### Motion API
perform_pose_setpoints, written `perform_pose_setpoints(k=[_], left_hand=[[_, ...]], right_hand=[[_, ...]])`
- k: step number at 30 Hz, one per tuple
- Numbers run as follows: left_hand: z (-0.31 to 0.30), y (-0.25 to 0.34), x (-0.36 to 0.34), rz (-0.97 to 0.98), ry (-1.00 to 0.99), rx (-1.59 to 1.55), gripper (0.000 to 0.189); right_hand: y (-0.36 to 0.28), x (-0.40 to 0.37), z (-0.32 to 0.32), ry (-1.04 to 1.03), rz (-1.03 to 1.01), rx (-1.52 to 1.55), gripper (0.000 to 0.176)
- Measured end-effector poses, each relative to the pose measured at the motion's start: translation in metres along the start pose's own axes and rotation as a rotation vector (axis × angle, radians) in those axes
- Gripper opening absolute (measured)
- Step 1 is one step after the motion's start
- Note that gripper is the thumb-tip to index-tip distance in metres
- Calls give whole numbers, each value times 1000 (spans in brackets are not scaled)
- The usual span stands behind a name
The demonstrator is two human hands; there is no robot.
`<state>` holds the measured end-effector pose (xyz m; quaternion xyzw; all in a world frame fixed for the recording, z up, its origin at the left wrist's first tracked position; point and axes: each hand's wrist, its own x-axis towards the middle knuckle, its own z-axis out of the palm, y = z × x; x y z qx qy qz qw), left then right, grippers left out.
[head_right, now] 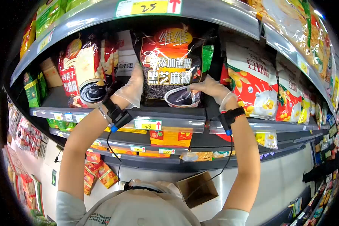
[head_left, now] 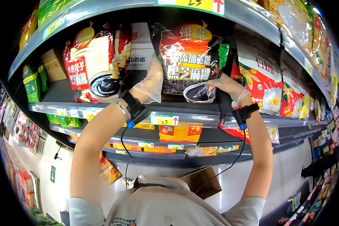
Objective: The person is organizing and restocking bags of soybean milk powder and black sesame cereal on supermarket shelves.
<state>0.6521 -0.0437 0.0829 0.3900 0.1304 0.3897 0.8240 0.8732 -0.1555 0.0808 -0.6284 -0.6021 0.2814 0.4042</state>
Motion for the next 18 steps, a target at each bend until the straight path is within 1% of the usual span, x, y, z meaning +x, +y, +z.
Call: perform_pose_setpoints(k=[1,2,3,4,5,6,7,8,10,12,13,14,16,18], left_hand=[[-3,-2,2,60,27,68,54],[-6,-3,5,122,55,135,53],[6,4,-12,103,38,92,49],[-15,-1,2,114,-32,111,47],[-34,-11,0,420,75,449,47],[-47,-16,-5,724,189,791,48],[-44,-1,17,338,495,619,52],[-43,6,3,357,512,614,52],[-28,13,-57,484,454,531,48],[-27,27,-98,471,290,434,36],[-28,33,-115,540,210,329,31],[-30,43,-130,619,170,376,29],[-45,75,-148,691,301,552,28],[-53,117,-155,851,466,515,26]], right_hand=[[17,8,-5,0,43,-23,22],[-8,-5,1,-26,20,14,22],[-18,-12,3,-23,37,-10,26],[-21,-15,2,-23,52,-39,30],[-3,-8,-1,39,122,-33,45],[-29,-26,9,86,55,19,50],[-10,-28,15,289,-39,-95,49],[9,-28,20,495,-139,-203,50],[-12,-44,41,780,-314,-209,43],[-29,-61,62,880,-459,-63,32],[-36,-64,72,868,-501,-15,24],[-33,-62,78,821,-474,87,18],[-60,-61,96,651,-368,143,15],[-73,-51,112,495,-378,-24,12]])
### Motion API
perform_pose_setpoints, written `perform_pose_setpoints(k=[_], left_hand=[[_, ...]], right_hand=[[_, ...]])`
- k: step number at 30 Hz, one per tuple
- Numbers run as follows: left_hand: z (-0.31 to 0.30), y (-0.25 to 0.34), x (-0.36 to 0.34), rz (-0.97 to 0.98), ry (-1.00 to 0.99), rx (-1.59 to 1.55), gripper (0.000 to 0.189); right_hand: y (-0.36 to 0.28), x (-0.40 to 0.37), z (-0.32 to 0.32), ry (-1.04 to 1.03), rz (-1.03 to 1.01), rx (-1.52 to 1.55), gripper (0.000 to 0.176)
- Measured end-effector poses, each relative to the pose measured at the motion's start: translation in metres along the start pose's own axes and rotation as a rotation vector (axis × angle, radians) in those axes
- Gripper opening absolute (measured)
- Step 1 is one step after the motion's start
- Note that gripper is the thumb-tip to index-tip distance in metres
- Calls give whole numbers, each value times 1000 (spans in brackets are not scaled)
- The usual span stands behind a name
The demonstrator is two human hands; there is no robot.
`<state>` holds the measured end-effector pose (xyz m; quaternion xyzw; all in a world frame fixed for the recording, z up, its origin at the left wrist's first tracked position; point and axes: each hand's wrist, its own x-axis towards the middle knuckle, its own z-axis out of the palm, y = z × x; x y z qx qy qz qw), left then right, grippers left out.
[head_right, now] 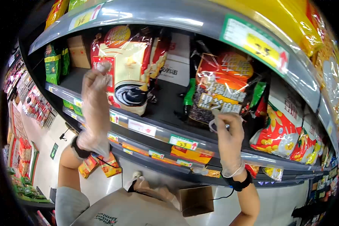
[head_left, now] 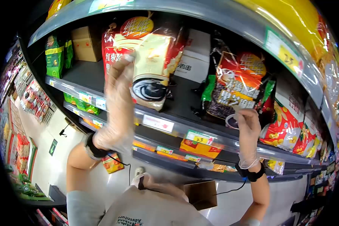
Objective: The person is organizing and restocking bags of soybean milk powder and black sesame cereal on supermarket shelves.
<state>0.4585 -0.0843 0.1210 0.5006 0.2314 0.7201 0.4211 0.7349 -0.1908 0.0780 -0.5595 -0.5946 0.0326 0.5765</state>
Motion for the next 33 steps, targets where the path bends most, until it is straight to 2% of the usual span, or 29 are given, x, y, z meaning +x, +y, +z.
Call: perform_pose_setpoints(k=[2,4,5,8,9,10,12,14,16,17,20,21,22,24,26,28,29,30,32,33], left_hand=[[-43,-6,47,278,-16,162,35],[-62,7,73,75,50,199,50],[-80,-4,88,16,8,204,64],[-116,-34,110,-104,-95,444,76],[-125,-41,115,-191,-140,409,86],[-129,-48,120,-200,-157,403,86],[-138,-61,128,-353,-187,385,78],[-152,-79,126,-324,-317,392,90],[-167,-92,119,-198,-362,544,91],[-158,-77,111,-246,-368,466,90],[-166,-75,101,-281,-423,369,89],[-170,-80,100,-257,-472,463,88],[-172,-82,101,-264,-476,461,88],[-174,-83,103,-485,-497,381,90],[-176,-76,114,-500,-526,389,83],[-182,-72,134,-595,-668,330,76],[-188,-87,146,-690,-627,134,61],[-181,-69,155,-706,-607,-57,49],[-194,-78,191,-930,-598,-291,41],[-199,-84,205,-891,-675,-435,36]], right_hand=[[-23,5,26,-71,55,83,14],[-41,13,52,-289,-31,-32,21],[-40,16,67,-335,-11,-33,30],[-36,22,107,-383,-20,-46,46],[-38,24,118,-388,-23,-61,51],[-38,25,128,-378,-9,-70,51],[-32,24,151,-354,12,-73,52],[-32,22,170,-329,20,-64,50],[-41,18,184,-309,291,39,48],[-43,12,191,-223,276,29,47],[-37,-1,202,-139,300,57,48],[-37,-4,206,-108,260,54,50],[-36,-5,209,-107,267,50,50],[-34,-7,212,-92,220,-11,53],[-43,-2,211,-116,295,30,56],[-48,5,209,-173,395,109,58],[-44,5,209,-181,397,121,59],[-41,6,209,-181,391,121,59],[-38,2,211,-162,402,112,63],[-40,-1,213,-122,380,50,70]])
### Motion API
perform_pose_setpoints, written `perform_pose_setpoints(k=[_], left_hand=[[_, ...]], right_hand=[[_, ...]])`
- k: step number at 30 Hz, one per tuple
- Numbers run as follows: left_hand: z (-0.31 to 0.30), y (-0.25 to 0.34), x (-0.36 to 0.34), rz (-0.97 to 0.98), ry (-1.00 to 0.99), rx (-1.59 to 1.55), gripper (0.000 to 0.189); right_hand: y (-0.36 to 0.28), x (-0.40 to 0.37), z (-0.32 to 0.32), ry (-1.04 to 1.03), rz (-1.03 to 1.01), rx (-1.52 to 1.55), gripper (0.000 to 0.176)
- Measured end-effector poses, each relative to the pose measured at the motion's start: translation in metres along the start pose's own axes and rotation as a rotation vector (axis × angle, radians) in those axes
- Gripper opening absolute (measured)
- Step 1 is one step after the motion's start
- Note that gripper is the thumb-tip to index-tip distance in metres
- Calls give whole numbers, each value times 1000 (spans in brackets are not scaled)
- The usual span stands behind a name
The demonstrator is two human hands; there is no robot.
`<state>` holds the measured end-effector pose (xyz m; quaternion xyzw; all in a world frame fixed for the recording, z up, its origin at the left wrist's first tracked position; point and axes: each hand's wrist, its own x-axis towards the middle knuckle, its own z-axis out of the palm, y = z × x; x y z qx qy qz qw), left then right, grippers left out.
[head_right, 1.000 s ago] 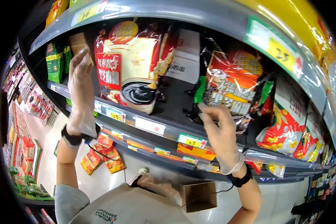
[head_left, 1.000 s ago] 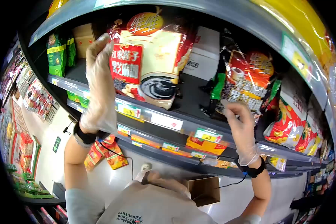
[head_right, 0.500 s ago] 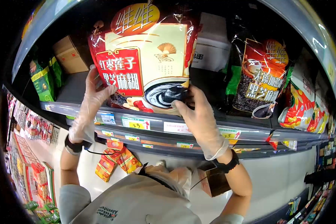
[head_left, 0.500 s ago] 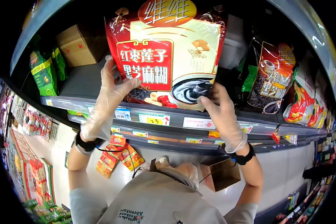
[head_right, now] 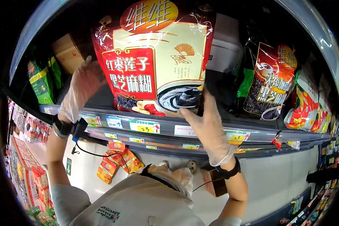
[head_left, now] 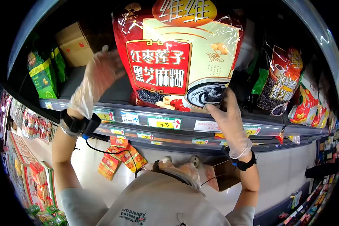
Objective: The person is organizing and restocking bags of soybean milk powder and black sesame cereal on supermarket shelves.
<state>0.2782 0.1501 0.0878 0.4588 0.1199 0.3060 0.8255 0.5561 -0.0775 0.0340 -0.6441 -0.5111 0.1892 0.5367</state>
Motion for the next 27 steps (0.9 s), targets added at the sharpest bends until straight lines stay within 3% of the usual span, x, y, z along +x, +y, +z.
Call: perform_pose_setpoints(k=[1,3,9,12,17,27], left_hand=[[-7,4,10,-5,-2,2,36],[-7,11,27,97,349,224,47],[12,3,72,-60,275,96,42],[16,-2,82,-95,247,108,42],[20,-8,97,-133,228,125,43],[29,-21,113,-165,211,140,44]], right_hand=[[-2,-2,3,5,4,2,70],[-10,-5,8,319,-422,-386,75],[-30,-26,54,158,-725,-840,55],[-35,-19,79,106,-747,-867,50],[-32,-8,91,162,-741,-1021,63],[-28,-6,84,171,-771,-1057,59]])
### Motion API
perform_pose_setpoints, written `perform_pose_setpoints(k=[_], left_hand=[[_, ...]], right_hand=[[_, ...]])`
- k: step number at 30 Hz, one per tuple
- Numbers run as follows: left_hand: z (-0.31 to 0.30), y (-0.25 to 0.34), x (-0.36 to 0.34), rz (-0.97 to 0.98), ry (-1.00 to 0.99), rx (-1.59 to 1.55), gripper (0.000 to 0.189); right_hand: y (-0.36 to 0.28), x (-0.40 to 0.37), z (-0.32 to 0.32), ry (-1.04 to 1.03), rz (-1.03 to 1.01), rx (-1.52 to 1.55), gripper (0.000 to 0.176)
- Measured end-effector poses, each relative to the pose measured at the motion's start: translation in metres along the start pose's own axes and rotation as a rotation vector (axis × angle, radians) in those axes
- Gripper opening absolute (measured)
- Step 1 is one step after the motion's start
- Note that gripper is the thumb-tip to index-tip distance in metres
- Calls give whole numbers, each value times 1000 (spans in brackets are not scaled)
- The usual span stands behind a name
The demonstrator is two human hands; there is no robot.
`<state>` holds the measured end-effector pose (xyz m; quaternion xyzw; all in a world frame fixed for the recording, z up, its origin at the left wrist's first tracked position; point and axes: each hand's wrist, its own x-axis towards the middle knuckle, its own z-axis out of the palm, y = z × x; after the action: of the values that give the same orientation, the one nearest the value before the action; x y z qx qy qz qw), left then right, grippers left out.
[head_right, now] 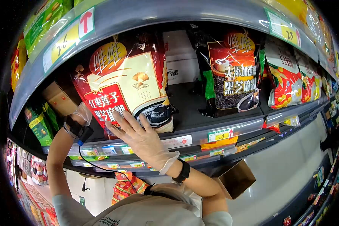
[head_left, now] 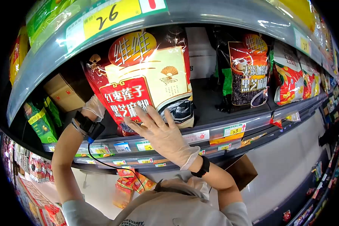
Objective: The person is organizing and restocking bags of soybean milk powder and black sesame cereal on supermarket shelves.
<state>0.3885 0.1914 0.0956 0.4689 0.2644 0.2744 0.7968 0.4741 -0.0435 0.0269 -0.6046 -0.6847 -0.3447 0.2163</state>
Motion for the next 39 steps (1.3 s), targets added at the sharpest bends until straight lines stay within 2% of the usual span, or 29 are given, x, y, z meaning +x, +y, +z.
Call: perform_pose_setpoints(k=[2,7,16,18,20,22,24,26,27,30,32,35,37,39], left_hand=[[1,0,2,0,0,-3,44],[5,-3,8,2,-6,-12,45],[16,-13,19,1,-24,-15,46],[16,-13,20,6,-27,-12,46],[14,-14,20,19,-26,-11,46],[11,-12,19,27,-25,1,46],[6,-6,18,44,-19,12,47],[1,-1,16,60,-13,20,47],[-2,0,17,65,-13,21,47],[-4,1,23,66,-15,29,47],[-4,0,26,67,-18,33,48],[-3,0,31,76,-30,45,48],[-4,-1,34,95,-39,56,48],[-2,2,31,143,-57,90,48]], right_hand=[[1,0,-2,-47,8,66,60],[12,-1,-6,12,-19,-55,61],[31,-14,-12,-22,-17,-105,60],[35,-20,-12,-116,54,-13,66],[41,-23,-11,-83,49,-34,67],[46,-19,-14,-17,8,-74,52],[44,-22,-9,-17,4,-90,51],[41,-25,-7,-21,69,9,67],[42,-23,-17,-140,87,73,68],[41,-25,-20,-159,114,65,68],[40,-31,-13,-85,129,4,68],[41,-29,-17,-149,157,1,67],[41,-27,-13,-67,128,-48,54],[40,-29,-8,-39,143,-82,55]])
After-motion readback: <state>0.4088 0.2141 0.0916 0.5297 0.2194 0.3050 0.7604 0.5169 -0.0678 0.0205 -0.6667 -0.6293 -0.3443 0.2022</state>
